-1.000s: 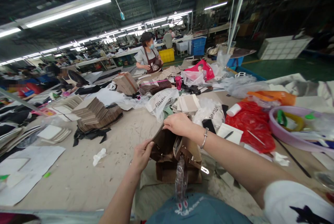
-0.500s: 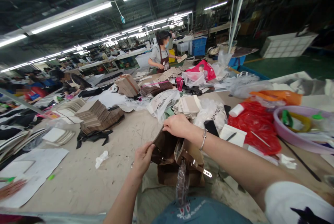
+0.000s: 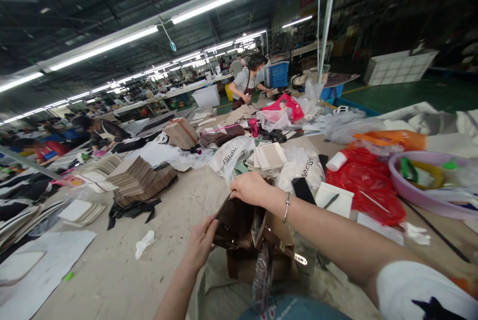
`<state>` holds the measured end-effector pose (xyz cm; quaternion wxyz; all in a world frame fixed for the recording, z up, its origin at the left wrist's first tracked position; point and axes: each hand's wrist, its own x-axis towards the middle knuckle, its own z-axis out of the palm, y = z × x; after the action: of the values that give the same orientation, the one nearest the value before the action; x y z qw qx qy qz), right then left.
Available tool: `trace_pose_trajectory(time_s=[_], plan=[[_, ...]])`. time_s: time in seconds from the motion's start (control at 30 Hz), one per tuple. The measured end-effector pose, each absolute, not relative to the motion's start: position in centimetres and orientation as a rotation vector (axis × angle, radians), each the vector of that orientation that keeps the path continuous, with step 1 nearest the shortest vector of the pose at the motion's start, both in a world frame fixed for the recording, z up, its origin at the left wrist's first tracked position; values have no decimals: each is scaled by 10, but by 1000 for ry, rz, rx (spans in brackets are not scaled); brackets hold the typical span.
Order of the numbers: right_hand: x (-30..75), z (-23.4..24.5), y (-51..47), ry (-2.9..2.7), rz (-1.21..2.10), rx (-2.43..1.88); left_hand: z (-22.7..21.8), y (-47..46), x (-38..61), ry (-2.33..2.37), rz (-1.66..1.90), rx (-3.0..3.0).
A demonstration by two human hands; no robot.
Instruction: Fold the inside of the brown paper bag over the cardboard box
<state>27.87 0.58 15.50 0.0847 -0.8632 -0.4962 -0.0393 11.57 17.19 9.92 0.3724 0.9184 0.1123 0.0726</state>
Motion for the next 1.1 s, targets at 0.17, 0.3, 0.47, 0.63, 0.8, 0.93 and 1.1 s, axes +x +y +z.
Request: trace_pose_trajectory(time_s=[0.17, 0.3, 0.47, 0.63, 0.8, 0.93, 1.1], plan=[[283, 155, 7, -1508, -135, -2546, 141, 175, 118, 342, -151, 2587], [283, 156, 8, -1529, -155, -2557, 160, 173, 143, 469, -42, 2781], [283, 155, 8, -1521, -173, -2552, 153, 160, 186, 98, -94, 2845], [290, 162, -7, -1510, -130, -2544, 140, 155, 205, 104, -49, 2890], [297, 168, -24, -1478, -164, -2629, 140, 160, 201, 159, -62, 2895], [296, 166, -23, -1424, -192, -2659, 143, 158, 198, 188, -105, 2862], [294, 162, -15, -1322, -150, -2696, 145, 154, 195, 208, -104, 2876]])
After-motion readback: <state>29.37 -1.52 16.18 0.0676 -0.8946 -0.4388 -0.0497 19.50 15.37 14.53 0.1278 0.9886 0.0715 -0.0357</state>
